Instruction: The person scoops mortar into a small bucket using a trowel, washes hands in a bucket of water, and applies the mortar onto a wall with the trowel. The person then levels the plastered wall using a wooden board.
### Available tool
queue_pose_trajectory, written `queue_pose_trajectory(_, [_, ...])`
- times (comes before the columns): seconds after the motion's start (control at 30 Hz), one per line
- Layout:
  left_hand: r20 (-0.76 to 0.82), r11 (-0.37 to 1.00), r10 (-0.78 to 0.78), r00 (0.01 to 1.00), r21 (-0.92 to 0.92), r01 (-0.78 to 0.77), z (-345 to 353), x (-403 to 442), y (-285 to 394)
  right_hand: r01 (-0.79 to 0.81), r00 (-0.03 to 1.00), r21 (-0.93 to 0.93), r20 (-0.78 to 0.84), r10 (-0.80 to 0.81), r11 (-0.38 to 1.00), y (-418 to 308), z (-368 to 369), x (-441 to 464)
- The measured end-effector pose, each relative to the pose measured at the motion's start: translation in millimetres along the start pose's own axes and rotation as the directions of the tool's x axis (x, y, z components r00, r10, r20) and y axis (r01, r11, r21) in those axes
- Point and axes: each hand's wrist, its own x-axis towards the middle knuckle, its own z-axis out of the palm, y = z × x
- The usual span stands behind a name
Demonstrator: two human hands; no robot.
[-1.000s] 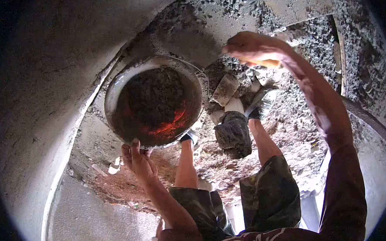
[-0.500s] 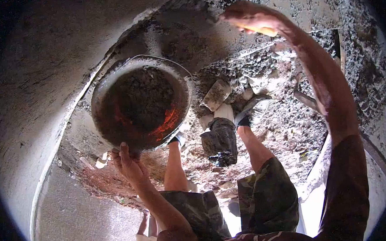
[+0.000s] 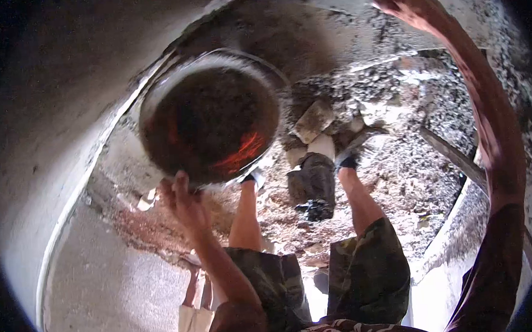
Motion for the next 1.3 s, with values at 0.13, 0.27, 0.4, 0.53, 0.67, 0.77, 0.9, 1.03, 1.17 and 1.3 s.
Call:
queue_pose_trajectory(0.13, [0.115,0.998,-0.006,0.993,-0.058,0.012,5.7,-0.1,0.3,-0.271,0.962,0.31,0.104,0.251,0.911,-72.9,-36.8,-31.3])
queue_pose_trajectory(0.27, [0.133,0.998,0.022,0.991,-0.066,-0.013,-2.7,6.7,-5.4,-0.005,0.871,0.487,-0.427,0.243,0.873,-175.9,-53.1,-58.7])
queue_pose_trajectory(0.4, [0.223,0.998,-0.007,0.975,-0.06,0.021,-3.8,6.0,-1.7,-0.321,0.88,0.576,-0.113,0.462,0.752,-209.9,-82.0,-56.8])
queue_pose_trajectory(0.53, [0.223,0.998,-0.019,0.975,-0.054,0.032,-19.3,16.8,-11.5,-0.622,0.702,0.679,0.26,0.663,0.391,-216.4,-55.8,-108.3])
queue_pose_trajectory(0.67, [0.201,0.992,-0.027,0.979,-0.117,0.052,-15.0,18.0,-5.0,-0.72,0.591,0.666,0.442,0.674,0.195,-241.8,-40.3,-144.4])
queue_pose_trajectory(0.77, [0.252,0.995,-0.01,0.968,-0.092,0.034,-20.7,21.6,-4.5,-0.724,0.552,0.663,0.393,0.735,0.189,-225.3,-12.3,-126.6])
queue_pose_trajectory(0.9, [0.277,0.995,-0.024,0.961,-0.085,0.049,-17.8,19.9,0.5,-0.726,0.604,0.623,0.373,0.704,0.292,-176.9,-1.4,-62.8])
queue_pose_trajectory(1.03, [0.182,0.996,-0.061,0.981,-0.051,0.072,-19.1,19.3,1.3,-0.723,0.583,0.646,0.378,0.72,0.246,-184.5,-7.4,-38.9])
queue_pose_trajectory(1.17, [0.228,0.996,-0.066,0.971,-0.045,0.078,-29.4,29.8,-7.9,-0.726,0.561,0.597,0.229,0.796,0.34,-183.7,4.8,-46.5])
queue_pose_trajectory(1.3, [0.306,0.995,-0.029,0.952,-0.08,0.056,-22.6,28.4,-2.2,-0.75,0.592,0.5,0.214,0.777,0.433,-140.5,6.5,-8.6])
